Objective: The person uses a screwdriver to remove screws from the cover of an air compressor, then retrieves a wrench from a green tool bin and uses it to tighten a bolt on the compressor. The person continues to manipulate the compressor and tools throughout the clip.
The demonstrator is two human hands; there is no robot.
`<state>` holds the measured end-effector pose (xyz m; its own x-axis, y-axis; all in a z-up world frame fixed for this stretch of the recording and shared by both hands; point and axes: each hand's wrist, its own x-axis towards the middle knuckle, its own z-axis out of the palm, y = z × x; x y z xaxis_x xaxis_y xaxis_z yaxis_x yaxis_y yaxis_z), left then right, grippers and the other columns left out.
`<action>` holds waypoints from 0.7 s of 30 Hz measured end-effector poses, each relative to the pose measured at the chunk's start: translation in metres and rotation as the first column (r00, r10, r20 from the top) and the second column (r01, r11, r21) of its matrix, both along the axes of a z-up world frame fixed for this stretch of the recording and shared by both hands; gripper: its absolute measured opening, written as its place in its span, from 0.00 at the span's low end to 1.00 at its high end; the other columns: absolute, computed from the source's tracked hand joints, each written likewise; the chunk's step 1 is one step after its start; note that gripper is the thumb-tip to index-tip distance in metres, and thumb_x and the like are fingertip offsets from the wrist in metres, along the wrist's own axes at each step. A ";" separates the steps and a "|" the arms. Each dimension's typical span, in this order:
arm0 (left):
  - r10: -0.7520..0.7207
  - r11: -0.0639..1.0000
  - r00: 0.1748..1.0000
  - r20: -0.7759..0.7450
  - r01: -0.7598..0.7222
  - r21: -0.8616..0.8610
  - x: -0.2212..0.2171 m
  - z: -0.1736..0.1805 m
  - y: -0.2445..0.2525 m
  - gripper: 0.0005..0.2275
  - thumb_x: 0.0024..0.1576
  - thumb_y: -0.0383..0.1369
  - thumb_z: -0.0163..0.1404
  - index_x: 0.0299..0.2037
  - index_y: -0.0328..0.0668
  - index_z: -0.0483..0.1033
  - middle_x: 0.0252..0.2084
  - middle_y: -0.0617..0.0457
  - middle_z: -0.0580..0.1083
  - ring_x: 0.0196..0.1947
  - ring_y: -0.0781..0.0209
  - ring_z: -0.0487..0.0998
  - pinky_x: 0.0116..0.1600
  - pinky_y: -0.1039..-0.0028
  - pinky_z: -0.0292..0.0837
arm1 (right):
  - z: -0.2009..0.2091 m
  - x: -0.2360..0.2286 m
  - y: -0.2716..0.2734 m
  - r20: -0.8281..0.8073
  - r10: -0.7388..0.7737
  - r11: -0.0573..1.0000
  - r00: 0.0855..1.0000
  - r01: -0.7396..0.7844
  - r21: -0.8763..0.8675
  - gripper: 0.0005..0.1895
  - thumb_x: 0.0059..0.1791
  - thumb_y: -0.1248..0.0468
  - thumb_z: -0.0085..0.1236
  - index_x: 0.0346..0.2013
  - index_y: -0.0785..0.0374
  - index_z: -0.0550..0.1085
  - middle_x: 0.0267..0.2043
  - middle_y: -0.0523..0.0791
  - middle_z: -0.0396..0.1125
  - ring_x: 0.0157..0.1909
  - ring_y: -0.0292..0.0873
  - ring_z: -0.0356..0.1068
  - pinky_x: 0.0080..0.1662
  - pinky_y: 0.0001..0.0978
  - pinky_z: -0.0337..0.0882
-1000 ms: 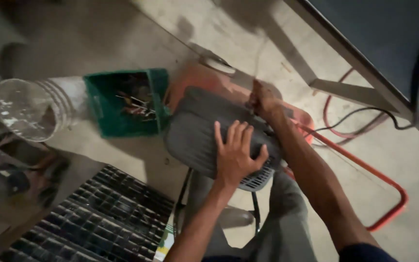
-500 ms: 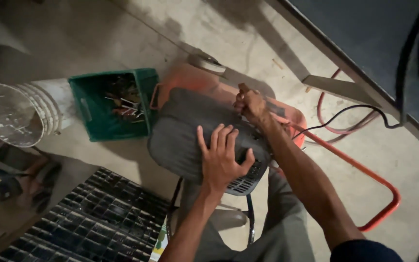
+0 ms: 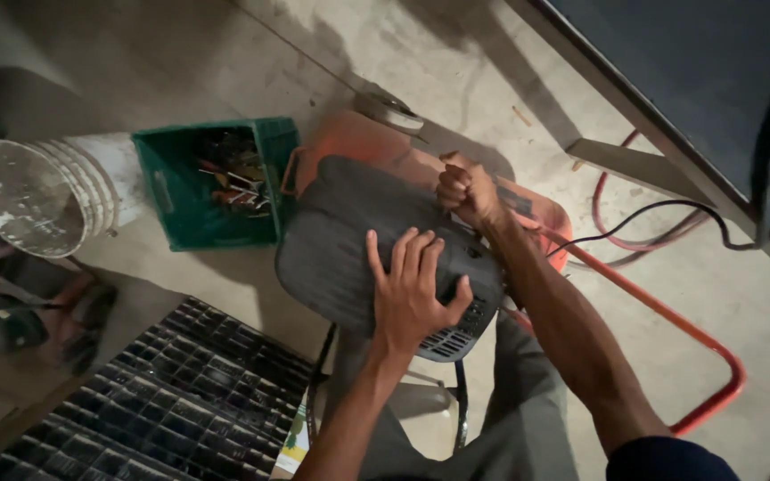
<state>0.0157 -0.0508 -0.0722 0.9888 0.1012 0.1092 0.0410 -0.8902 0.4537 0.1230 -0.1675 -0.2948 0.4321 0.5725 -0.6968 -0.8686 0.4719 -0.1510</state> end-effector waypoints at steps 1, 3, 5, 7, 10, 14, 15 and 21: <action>-0.001 1.000 1.000 0.001 0.001 0.005 0.001 0.001 0.000 0.22 0.55 0.48 0.43 0.47 0.39 0.78 0.49 0.46 0.76 0.56 0.48 0.78 0.70 0.29 0.49 | -0.002 0.003 0.001 0.001 -0.001 1.000 1.000 0.001 0.005 0.22 0.48 0.51 0.53 0.14 0.48 0.56 0.18 0.33 0.41 0.20 0.29 0.38 0.24 0.23 0.41; 0.016 0.998 1.000 0.008 -0.015 -0.062 0.003 0.003 -0.001 0.21 0.55 0.47 0.45 0.47 0.37 0.78 0.48 0.43 0.77 0.54 0.44 0.78 0.70 0.30 0.47 | -0.005 0.009 -0.001 -0.074 0.053 0.996 0.996 -0.047 0.079 0.32 0.52 0.52 0.52 0.07 0.44 0.50 0.11 0.33 0.37 0.14 0.33 0.36 0.21 0.26 0.41; 0.008 0.999 1.000 0.004 -0.008 -0.049 0.001 0.001 0.000 0.22 0.55 0.47 0.45 0.48 0.38 0.78 0.48 0.44 0.76 0.55 0.45 0.78 0.71 0.30 0.47 | -0.027 0.003 -0.007 -0.008 0.032 0.974 0.999 -0.030 0.224 0.27 0.47 0.47 0.58 0.11 0.45 0.54 0.14 0.33 0.42 0.16 0.31 0.40 0.22 0.26 0.44; -0.004 0.999 1.000 -0.002 0.004 -0.046 -0.001 0.000 0.000 0.22 0.54 0.48 0.46 0.48 0.39 0.78 0.49 0.45 0.76 0.55 0.46 0.78 0.71 0.31 0.48 | -0.015 0.005 -0.004 0.053 -0.002 0.934 0.999 -0.017 0.356 0.25 0.43 0.43 0.64 0.16 0.45 0.58 0.17 0.32 0.47 0.18 0.30 0.44 0.24 0.26 0.46; -0.016 0.999 1.000 -0.017 0.015 -0.036 -0.004 0.002 0.004 0.22 0.53 0.48 0.46 0.49 0.40 0.77 0.50 0.47 0.76 0.56 0.47 0.77 0.71 0.31 0.47 | 0.034 0.012 0.012 0.111 0.183 0.956 0.977 -0.150 -0.252 0.25 0.54 0.43 0.55 0.18 0.50 0.64 0.16 0.34 0.52 0.17 0.32 0.52 0.24 0.26 0.52; -0.023 0.999 1.000 -0.018 0.022 -0.047 0.000 0.004 0.002 0.22 0.53 0.47 0.47 0.50 0.39 0.77 0.50 0.46 0.76 0.56 0.46 0.77 0.71 0.32 0.47 | -0.013 0.008 0.013 0.055 0.533 0.532 0.844 -0.283 -0.798 0.16 0.51 0.46 0.54 0.30 0.52 0.78 0.16 0.45 0.65 0.19 0.42 0.69 0.21 0.33 0.67; -0.021 0.999 1.000 -0.019 0.020 -0.049 0.000 0.005 0.003 0.22 0.53 0.47 0.47 0.50 0.39 0.78 0.50 0.46 0.76 0.56 0.46 0.77 0.71 0.31 0.47 | -0.039 0.005 0.020 -0.034 0.533 0.478 0.846 -0.334 -0.812 0.19 0.45 0.55 0.62 0.13 0.59 0.74 0.07 0.45 0.58 0.10 0.45 0.62 0.16 0.36 0.57; -0.013 0.999 1.000 -0.012 0.013 -0.037 -0.003 -0.002 0.003 0.23 0.53 0.48 0.47 0.49 0.39 0.78 0.50 0.46 0.76 0.56 0.46 0.77 0.71 0.30 0.47 | 0.048 0.028 0.030 0.049 0.112 0.943 0.992 -0.090 -0.321 0.34 0.52 0.37 0.51 0.12 0.47 0.52 0.10 0.33 0.39 0.11 0.30 0.39 0.16 0.24 0.43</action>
<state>0.0130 -0.0483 -0.0737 0.9913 0.0923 0.0933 0.0356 -0.8732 0.4861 0.1509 -0.1372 -0.2470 0.4344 0.3692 -0.8216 -0.8924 0.3002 -0.3369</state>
